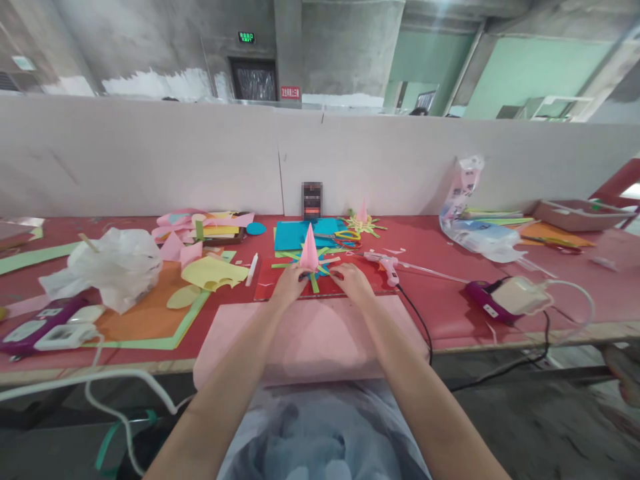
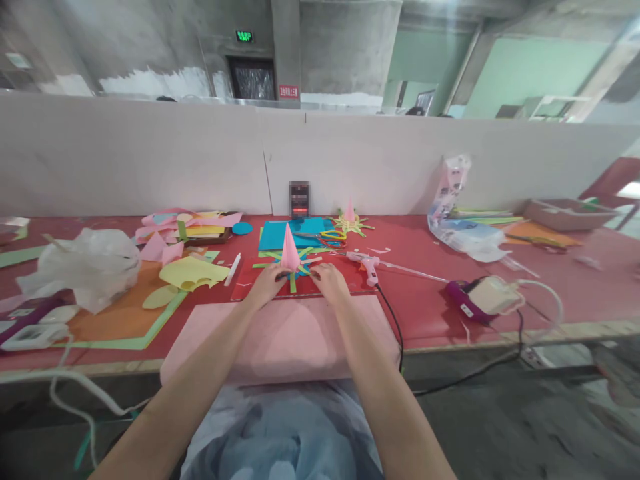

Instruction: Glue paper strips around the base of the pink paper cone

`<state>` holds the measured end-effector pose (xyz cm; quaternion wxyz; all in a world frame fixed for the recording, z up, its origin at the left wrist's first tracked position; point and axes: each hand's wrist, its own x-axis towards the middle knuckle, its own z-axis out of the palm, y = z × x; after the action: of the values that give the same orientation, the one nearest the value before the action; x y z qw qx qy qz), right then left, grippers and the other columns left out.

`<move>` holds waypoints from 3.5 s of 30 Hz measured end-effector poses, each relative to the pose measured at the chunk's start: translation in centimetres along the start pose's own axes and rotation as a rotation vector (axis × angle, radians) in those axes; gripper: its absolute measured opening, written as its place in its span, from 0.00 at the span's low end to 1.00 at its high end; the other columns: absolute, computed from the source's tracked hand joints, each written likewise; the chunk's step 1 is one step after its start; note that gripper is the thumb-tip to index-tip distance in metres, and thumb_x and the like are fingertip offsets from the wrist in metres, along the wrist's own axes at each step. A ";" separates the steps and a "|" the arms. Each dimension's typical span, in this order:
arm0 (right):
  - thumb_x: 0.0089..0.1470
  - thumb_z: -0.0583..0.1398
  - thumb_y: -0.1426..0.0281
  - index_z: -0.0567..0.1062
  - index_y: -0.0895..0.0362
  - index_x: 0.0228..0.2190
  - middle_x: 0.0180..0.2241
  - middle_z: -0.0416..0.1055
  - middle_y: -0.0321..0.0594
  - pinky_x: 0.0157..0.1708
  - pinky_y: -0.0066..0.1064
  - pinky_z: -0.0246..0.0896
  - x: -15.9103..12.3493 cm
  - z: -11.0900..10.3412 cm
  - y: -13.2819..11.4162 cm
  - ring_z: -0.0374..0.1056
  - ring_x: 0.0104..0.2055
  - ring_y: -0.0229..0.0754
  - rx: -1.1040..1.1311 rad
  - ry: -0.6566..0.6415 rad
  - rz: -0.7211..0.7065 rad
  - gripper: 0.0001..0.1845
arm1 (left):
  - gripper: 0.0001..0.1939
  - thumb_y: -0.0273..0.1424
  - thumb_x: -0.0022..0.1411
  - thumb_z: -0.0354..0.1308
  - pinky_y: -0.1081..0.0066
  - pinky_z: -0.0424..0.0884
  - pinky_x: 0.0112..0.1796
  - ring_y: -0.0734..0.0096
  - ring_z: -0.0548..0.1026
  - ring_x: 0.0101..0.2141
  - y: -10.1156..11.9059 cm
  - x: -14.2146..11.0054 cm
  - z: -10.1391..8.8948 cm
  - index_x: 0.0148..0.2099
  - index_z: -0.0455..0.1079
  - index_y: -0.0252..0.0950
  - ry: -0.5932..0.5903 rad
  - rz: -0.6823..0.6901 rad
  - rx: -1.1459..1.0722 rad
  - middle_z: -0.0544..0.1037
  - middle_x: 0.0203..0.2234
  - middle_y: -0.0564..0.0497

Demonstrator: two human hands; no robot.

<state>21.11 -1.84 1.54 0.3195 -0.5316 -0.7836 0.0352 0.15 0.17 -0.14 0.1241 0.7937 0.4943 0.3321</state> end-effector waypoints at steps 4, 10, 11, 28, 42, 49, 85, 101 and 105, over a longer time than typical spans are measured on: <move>0.53 0.60 0.71 0.78 0.55 0.34 0.37 0.75 0.41 0.46 0.33 0.61 0.0 0.1 0.4 0.70 0.41 0.41 0.085 0.030 0.002 0.06 | 0.13 0.22 0.58 0.55 0.66 0.68 0.47 0.66 0.72 0.43 0.2 -0.1 -0.2 0.44 0.75 0.37 -0.006 -0.004 -0.003 0.74 0.39 0.47; 0.52 0.61 0.71 0.78 0.55 0.30 0.34 0.75 0.39 0.45 0.34 0.62 0.1 0.4 1.1 0.70 0.39 0.41 0.181 0.071 0.006 0.04 | 0.13 0.21 0.57 0.55 0.66 0.68 0.48 0.66 0.71 0.43 0.6 -0.3 -0.4 0.44 0.75 0.37 0.002 0.006 -0.023 0.74 0.39 0.47; 0.52 0.61 0.71 0.78 0.55 0.30 0.34 0.75 0.39 0.45 0.34 0.62 0.1 0.4 1.3 0.70 0.39 0.41 0.180 0.070 0.004 0.05 | 0.13 0.21 0.57 0.55 0.65 0.68 0.48 0.66 0.72 0.43 0.6 -0.3 -0.5 0.44 0.75 0.37 0.005 0.005 -0.027 0.74 0.39 0.47; 0.52 0.56 0.74 0.76 0.55 0.31 0.34 0.72 0.39 0.36 0.29 0.63 -0.1 0.8 -0.4 0.68 0.37 0.40 -0.030 0.136 0.172 0.08 | 0.13 0.22 0.57 0.56 0.66 0.68 0.47 0.66 0.71 0.43 0.7 -0.3 -0.6 0.43 0.75 0.38 -0.003 -0.003 -0.025 0.74 0.39 0.48; 0.51 0.57 0.73 0.76 0.55 0.29 0.32 0.70 0.38 0.37 0.28 0.63 -0.2 0.5 -0.4 0.67 0.35 0.39 0.019 0.113 0.153 0.07 | 0.13 0.23 0.58 0.55 0.65 0.68 0.47 0.65 0.71 0.43 0.2 -0.1 -0.2 0.44 0.75 0.38 -0.010 0.003 -0.008 0.74 0.38 0.47; 0.57 0.55 0.68 0.76 0.54 0.35 0.37 0.72 0.41 0.42 0.30 0.62 -0.3 0.9 -0.7 0.66 0.43 0.42 -0.028 0.251 0.054 0.10 | 0.13 0.22 0.57 0.55 0.67 0.69 0.46 0.66 0.72 0.42 0.3 -0.1 -0.2 0.43 0.75 0.38 -0.010 -0.025 0.000 0.74 0.38 0.48; 0.56 0.56 0.68 0.79 0.52 0.33 0.37 0.77 0.40 0.45 0.34 0.64 -0.2 1.5 -0.4 0.71 0.42 0.43 0.312 0.036 -0.060 0.10 | 0.20 0.18 0.58 0.43 0.59 0.65 0.49 0.52 0.69 0.48 -3.5 -0.6 -4.2 0.48 0.71 0.25 0.255 -0.662 0.339 0.67 0.49 0.32; 0.57 0.56 0.65 0.79 0.53 0.34 0.37 0.77 0.40 0.43 0.32 0.63 -0.1 1.2 -0.6 0.71 0.40 0.42 0.312 0.010 -0.030 0.11 | 0.14 0.26 0.66 0.41 0.70 0.68 0.43 0.68 0.71 0.41 2.7 -1.4 -3.9 0.44 0.67 0.37 0.555 0.016 -0.086 0.69 0.40 0.46; 0.57 0.56 0.61 0.78 0.52 0.38 0.40 0.76 0.40 0.46 0.34 0.62 -0.2 0.8 -1.0 0.70 0.44 0.43 0.345 -0.041 -0.074 0.13 | 0.16 0.28 0.66 0.42 0.74 0.68 0.39 0.68 0.71 0.43 4.7 -1.7 -3.2 0.48 0.69 0.41 0.062 0.052 0.061 0.70 0.45 0.48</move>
<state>19.92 -2.22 1.16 0.3908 -0.4387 -0.7915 0.1681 0.90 -4.00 3.99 0.0760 0.7989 0.4872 0.3445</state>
